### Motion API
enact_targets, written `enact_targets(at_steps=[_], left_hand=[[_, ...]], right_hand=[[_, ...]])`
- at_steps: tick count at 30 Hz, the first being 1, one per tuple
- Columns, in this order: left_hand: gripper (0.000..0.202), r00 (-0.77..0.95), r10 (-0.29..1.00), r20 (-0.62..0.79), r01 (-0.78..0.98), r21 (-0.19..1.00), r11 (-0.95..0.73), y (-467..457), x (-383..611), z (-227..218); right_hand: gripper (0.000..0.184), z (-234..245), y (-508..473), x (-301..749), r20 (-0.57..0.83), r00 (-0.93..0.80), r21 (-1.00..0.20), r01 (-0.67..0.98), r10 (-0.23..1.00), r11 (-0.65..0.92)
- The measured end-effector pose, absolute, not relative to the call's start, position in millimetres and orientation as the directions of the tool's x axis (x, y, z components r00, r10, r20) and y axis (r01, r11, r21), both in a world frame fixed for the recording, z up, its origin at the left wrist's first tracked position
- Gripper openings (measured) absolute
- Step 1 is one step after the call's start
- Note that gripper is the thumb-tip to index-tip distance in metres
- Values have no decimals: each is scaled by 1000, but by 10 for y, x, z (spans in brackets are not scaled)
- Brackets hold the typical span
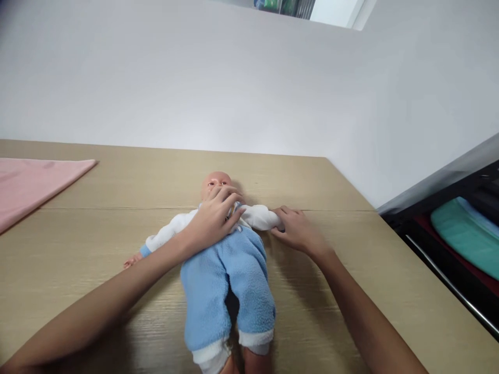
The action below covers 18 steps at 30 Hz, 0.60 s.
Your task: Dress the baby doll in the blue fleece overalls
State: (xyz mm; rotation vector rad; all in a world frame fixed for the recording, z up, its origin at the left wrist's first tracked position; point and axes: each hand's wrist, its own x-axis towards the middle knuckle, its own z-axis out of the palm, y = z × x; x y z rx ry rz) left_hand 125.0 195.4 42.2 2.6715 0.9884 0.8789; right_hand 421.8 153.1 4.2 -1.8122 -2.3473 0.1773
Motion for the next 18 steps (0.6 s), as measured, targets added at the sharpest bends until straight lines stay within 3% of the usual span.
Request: enact_targets(at_steps=[3, 6, 9, 12, 15, 18], left_hand=[[16, 514, 662, 546, 428, 506, -749, 1773, 944, 375], [11, 382, 764, 520, 496, 582, -644, 1591, 627, 181], [12, 385, 835, 393, 584, 596, -550, 1451, 377, -15], [25, 394, 874, 286, 661, 572, -485, 1395, 231, -107], [39, 405, 891, 204, 703, 553, -446, 1415, 181, -99], [42, 437, 895, 90, 663, 640, -388, 1464, 172, -40]], right_hand=[[47, -32, 1344, 4030, 262, -149, -186, 962, 954, 201], [39, -30, 1110, 3735, 439, -61, -349, 908, 896, 233], [16, -30, 986, 3496, 354, -94, -655, 686, 931, 318], [26, -96, 1055, 3422, 159, -68, -904, 392, 985, 173], [45, -195, 1218, 3445, -18, -35, -993, 118, 999, -13], [51, -279, 1341, 3457, -66, -32, -996, 64, 997, -64]])
